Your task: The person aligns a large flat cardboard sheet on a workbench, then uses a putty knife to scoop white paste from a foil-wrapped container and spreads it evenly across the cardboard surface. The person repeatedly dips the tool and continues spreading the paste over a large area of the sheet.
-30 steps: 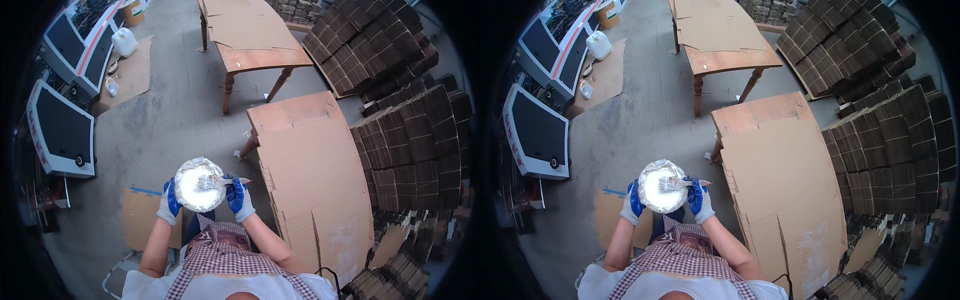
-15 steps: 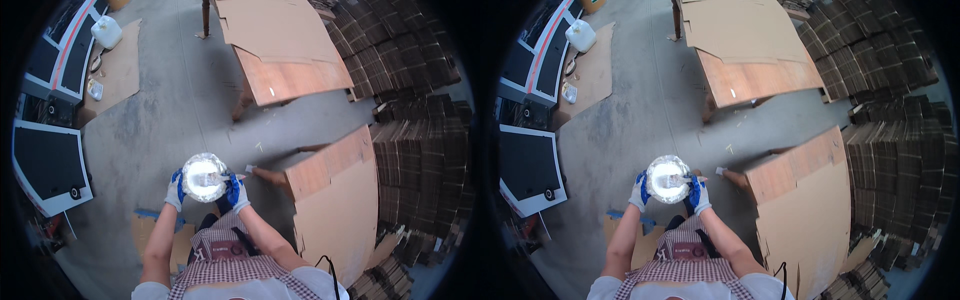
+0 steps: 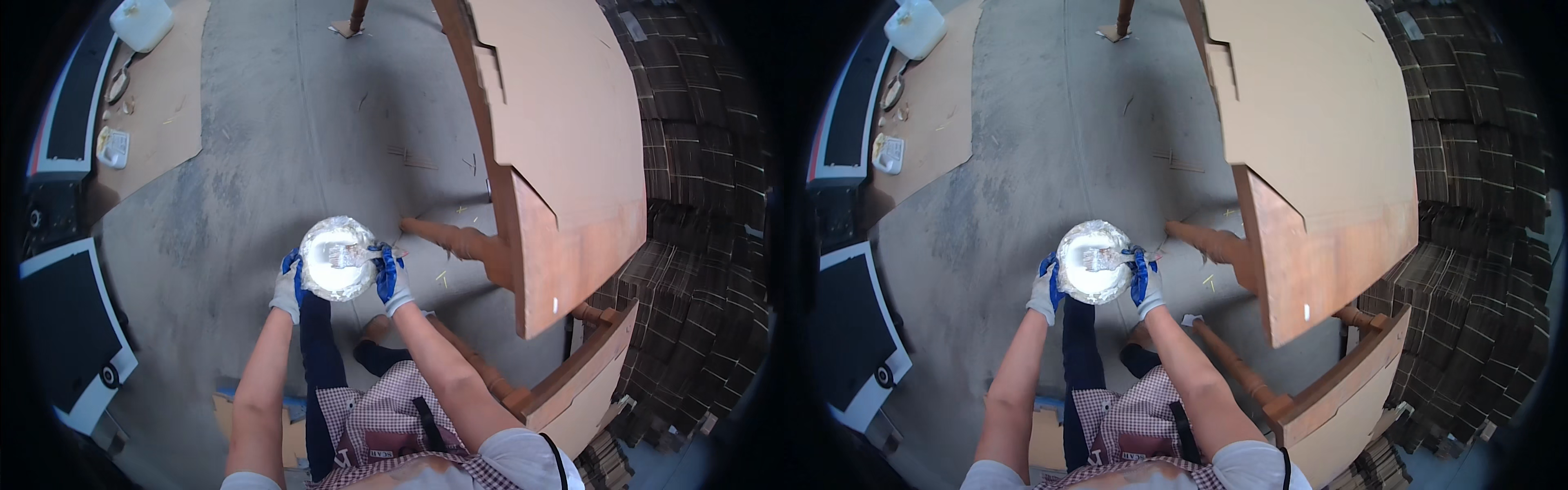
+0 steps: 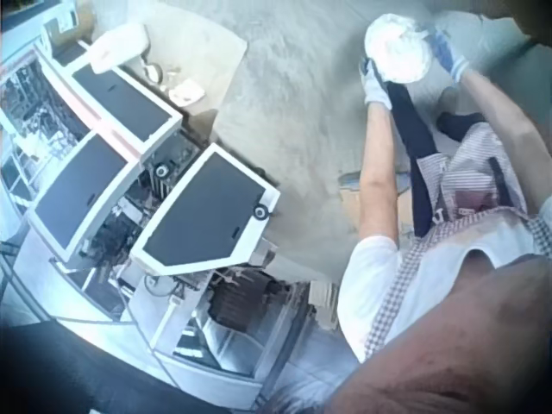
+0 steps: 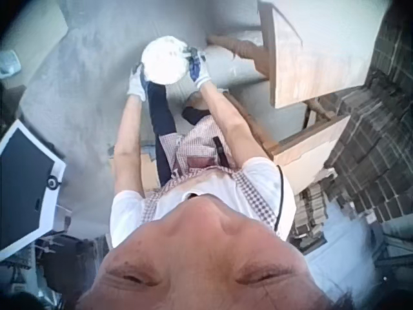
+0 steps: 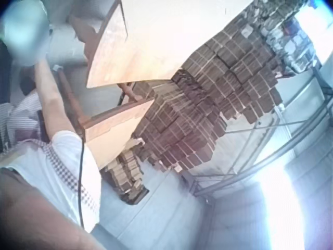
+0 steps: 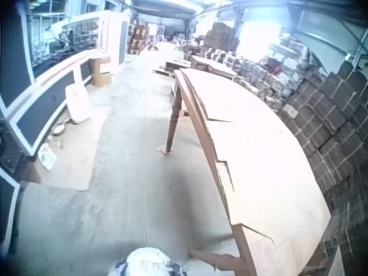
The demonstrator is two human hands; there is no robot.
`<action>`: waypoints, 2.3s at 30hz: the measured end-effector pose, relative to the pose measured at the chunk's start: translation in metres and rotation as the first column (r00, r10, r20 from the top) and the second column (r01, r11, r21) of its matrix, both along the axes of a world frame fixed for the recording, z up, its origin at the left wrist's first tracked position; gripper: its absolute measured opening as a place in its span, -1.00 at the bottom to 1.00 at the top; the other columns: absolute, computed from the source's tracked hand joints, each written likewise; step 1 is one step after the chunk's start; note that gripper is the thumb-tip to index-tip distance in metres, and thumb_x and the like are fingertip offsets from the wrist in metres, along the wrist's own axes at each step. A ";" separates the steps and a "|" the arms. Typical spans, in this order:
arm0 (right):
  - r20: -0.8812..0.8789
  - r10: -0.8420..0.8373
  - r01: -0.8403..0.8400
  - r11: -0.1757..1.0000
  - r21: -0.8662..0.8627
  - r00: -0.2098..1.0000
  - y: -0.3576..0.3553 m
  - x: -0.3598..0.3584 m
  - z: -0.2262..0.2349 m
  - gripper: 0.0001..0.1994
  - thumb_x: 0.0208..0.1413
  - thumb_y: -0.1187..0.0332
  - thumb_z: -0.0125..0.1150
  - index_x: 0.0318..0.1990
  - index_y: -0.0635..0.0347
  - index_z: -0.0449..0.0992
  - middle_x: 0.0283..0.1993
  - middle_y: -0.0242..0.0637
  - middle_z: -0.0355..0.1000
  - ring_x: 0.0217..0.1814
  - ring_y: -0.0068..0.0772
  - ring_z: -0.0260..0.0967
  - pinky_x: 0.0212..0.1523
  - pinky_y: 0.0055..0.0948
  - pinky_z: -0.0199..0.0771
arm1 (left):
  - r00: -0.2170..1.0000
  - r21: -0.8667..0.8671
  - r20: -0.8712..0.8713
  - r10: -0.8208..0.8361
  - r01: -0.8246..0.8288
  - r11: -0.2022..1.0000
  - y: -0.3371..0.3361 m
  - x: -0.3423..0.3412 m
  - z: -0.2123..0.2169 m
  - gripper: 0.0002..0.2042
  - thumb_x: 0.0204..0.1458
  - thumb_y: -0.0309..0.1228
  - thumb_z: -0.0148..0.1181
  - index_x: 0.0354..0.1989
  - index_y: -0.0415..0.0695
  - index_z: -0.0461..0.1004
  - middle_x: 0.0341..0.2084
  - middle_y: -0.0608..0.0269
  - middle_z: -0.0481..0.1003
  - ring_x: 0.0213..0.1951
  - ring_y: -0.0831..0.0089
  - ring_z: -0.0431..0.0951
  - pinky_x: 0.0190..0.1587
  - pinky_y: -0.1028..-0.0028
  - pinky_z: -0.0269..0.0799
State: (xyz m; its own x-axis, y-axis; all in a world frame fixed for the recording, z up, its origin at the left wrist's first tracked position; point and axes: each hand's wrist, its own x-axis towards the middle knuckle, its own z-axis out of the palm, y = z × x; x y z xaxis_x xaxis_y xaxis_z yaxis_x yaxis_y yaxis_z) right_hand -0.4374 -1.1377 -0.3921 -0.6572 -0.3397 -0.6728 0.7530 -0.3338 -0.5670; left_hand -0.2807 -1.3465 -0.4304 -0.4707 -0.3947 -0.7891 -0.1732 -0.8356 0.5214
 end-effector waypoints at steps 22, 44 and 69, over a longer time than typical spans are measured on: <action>0.050 -0.357 0.351 0.931 0.102 0.933 -0.120 0.011 -0.380 -0.57 0.38 0.05 -0.02 0.19 0.15 0.41 0.14 -0.15 0.44 0.19 -0.19 0.37 0.30 -0.24 0.29 | 0.687 0.183 0.381 -0.619 0.600 0.779 -0.155 -0.043 -0.260 -0.47 0.28 0.01 -0.01 0.41 0.27 0.19 0.16 0.32 0.44 -0.03 0.40 0.49 -0.18 0.36 0.50; 0.188 -0.552 -0.173 0.080 0.982 0.812 -0.190 0.109 -0.326 -0.61 0.31 0.16 0.06 0.08 0.32 0.44 0.05 0.12 0.51 0.08 0.11 0.50 0.06 -0.05 0.49 | 0.732 -0.081 0.662 -0.163 0.286 0.955 -0.260 0.261 -0.035 -0.65 0.31 -0.21 0.05 0.09 -0.22 0.48 -0.10 0.18 0.56 -0.12 0.38 0.59 0.00 0.39 0.50; -0.314 0.308 -0.376 0.908 -0.186 0.898 -0.478 -0.057 0.460 -0.48 0.43 0.27 -0.09 0.42 0.35 0.09 0.35 -0.19 0.25 0.33 -0.41 0.23 0.34 -0.43 0.21 | 0.660 0.367 -0.662 0.354 -0.125 0.922 -0.370 -0.190 0.557 -0.16 0.25 0.23 -0.26 0.50 -0.17 -0.13 0.47 -0.03 -0.03 0.49 0.08 -0.07 0.52 0.09 -0.28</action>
State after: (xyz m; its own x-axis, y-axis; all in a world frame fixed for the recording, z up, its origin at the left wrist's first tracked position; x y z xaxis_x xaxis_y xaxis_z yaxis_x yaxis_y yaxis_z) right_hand -0.4943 -1.6162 0.0678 -0.6156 -0.7024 -0.3573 0.6730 -0.2328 -0.7021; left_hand -0.4711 -1.7163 0.1261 -0.8457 -0.4042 -0.3484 0.3760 -0.9147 0.1483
